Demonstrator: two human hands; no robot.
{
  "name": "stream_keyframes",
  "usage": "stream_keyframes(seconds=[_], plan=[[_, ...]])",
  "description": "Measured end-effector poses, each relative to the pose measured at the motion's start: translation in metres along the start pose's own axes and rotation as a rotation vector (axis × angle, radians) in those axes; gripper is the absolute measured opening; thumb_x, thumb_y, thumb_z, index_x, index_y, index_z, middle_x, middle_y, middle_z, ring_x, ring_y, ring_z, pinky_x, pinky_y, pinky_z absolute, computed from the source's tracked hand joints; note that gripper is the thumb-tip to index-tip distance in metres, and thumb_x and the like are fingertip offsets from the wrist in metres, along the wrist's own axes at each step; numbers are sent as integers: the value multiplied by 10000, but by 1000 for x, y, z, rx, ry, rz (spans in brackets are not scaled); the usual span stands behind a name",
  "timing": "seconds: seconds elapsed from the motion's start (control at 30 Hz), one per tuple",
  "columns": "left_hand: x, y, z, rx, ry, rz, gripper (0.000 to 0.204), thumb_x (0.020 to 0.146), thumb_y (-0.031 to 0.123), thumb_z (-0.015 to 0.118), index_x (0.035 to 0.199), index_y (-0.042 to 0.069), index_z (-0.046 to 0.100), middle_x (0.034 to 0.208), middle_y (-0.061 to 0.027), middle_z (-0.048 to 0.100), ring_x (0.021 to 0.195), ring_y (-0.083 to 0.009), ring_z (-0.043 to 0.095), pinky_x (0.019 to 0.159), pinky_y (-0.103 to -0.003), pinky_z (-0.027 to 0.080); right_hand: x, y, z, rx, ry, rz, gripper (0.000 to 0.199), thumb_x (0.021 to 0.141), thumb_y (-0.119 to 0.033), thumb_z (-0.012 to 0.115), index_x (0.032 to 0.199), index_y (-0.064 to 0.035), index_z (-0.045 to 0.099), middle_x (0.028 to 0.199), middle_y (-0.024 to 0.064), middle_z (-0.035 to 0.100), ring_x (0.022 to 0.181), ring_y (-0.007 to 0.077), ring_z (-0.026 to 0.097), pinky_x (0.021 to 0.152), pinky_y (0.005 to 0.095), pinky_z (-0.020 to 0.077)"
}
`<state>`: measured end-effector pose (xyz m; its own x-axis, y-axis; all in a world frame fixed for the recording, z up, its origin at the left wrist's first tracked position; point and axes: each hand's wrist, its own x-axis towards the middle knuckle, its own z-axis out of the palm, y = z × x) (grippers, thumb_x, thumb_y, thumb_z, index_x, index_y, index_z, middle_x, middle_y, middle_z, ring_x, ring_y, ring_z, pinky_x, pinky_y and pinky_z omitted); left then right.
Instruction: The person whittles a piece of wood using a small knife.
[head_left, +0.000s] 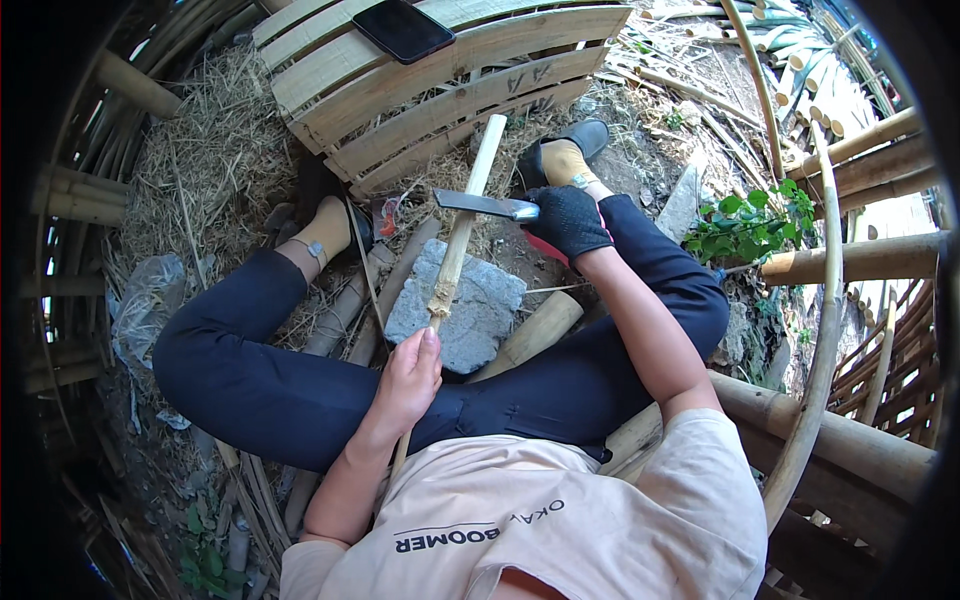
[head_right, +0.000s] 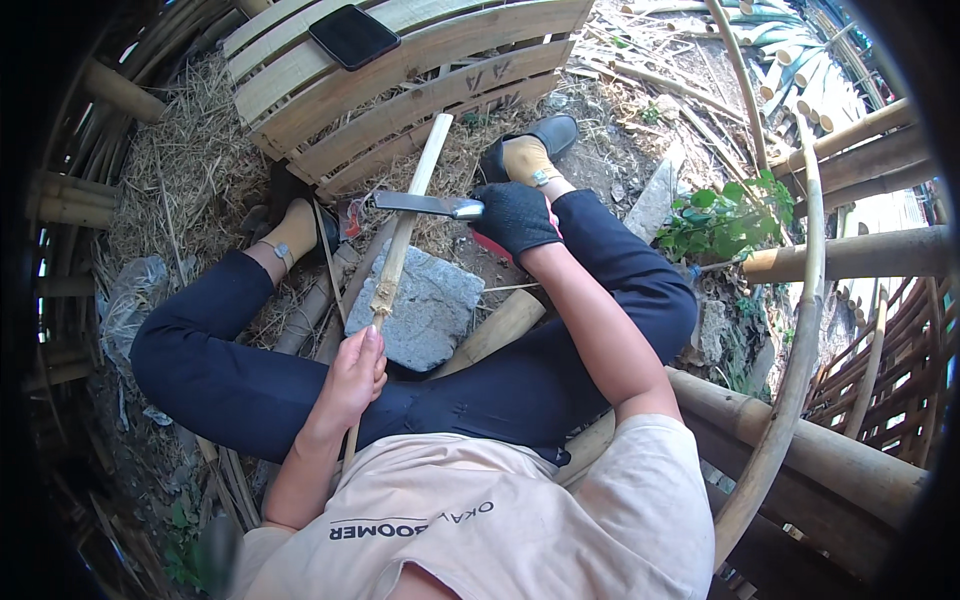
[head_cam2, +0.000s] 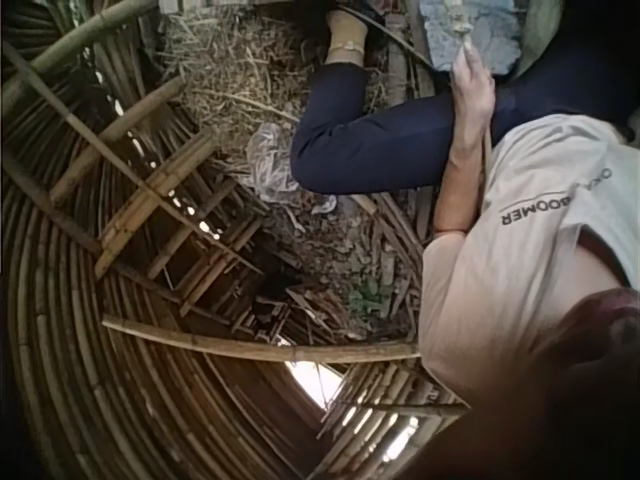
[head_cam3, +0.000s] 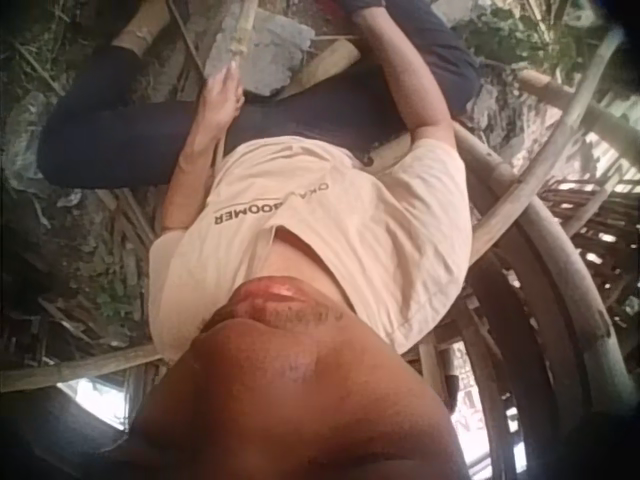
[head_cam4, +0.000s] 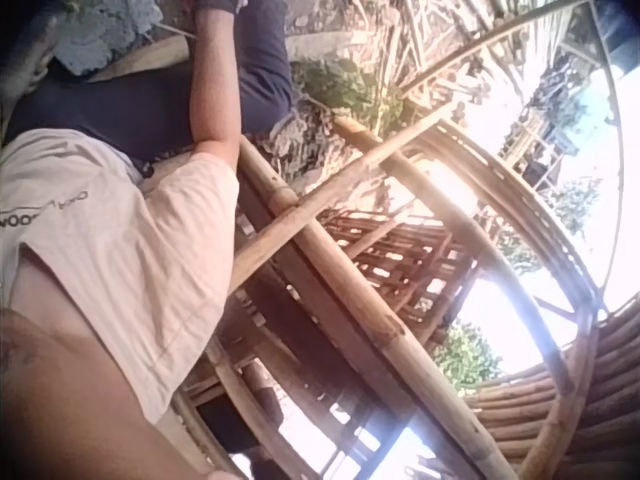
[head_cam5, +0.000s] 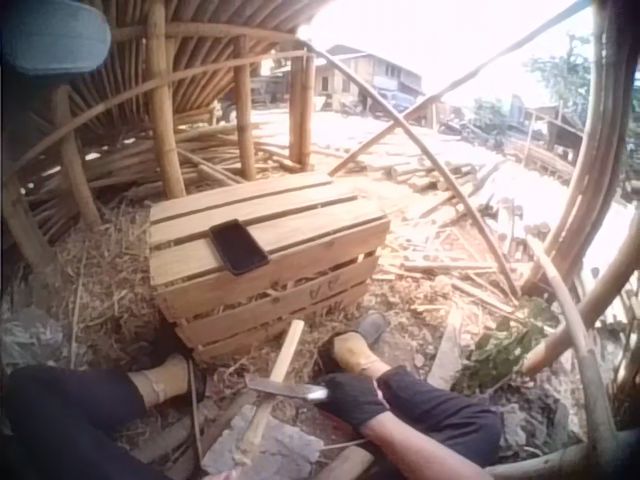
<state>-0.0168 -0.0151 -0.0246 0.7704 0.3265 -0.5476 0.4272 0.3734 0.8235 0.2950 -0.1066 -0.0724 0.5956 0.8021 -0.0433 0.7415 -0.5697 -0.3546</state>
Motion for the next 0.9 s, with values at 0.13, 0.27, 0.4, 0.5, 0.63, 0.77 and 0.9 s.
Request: stream_keyframes(seconds=[0.13, 0.27, 0.4, 0.5, 0.63, 0.77, 0.9], plan=[[-2, -11, 0, -7, -24, -28, 372, 1098, 401, 341, 851, 132, 414, 575, 74, 298, 410, -19, 241, 366, -217, 183, 19, 30, -7, 28, 115, 211, 259, 844, -368, 656, 939, -155, 768, 870, 159, 728, 832, 352, 709, 768, 442, 556], [1, -12, 2, -41, -51, -136, 367, 1095, 402, 355, 848, 139, 419, 577, 78, 296, 416, -19, 239, 373, -219, 177, 15, 42, -23, -3, 48, 209, 321, 880, -419, 625, 968, -139, 758, 870, 206, 708, 853, 387, 701, 764, 445, 553], [6, -5, 1, -94, -47, -182, 371, 1089, 419, 370, 842, 147, 422, 578, 81, 295, 422, -18, 237, 377, -216, 176, 1, 23, -20, 157, -56, 98, 299, 871, -411, 672, 954, -132, 741, 891, 178, 714, 866, 354, 695, 785, 423, 539], [7, -8, -5, -125, -47, -163, 381, 1084, 435, 378, 833, 153, 424, 577, 82, 293, 426, -17, 240, 379, -212, 178, -6, 0, -14, 78, -119, -30, 250, 837, -362, 678, 955, -154, 753, 895, 145, 732, 876, 342, 705, 808, 442, 558], [4, -11, -3, -65, 17, -93, 391, 1085, 435, 375, 826, 146, 425, 572, 81, 291, 423, -20, 246, 377, -210, 187, -7, -15, -9, 55, -122, -68, 204, 826, -321, 679, 936, -170, 761, 908, 141, 735, 874, 340, 705, 800, 451, 560], [6, -26, -6, 140, 45, 50, 391, 1091, 411, 366, 826, 131, 427, 571, 75, 309, 427, -25, 268, 379, -217, 218, 2, -4, -6, 41, -84, -3, 200, 837, -320, 666, 937, -176, 761, 909, 137, 735, 878, 338, 704, 801, 452, 556], [11, -42, -11, 278, 60, 163, 382, 1096, 384, 362, 826, 122, 428, 574, 73, 322, 435, -26, 287, 388, -224, 241, 9, 15, -4, 50, -112, 71, 223, 846, -351, 646, 937, -184, 762, 908, 129, 736, 873, 332, 704, 797, 444, 549]])
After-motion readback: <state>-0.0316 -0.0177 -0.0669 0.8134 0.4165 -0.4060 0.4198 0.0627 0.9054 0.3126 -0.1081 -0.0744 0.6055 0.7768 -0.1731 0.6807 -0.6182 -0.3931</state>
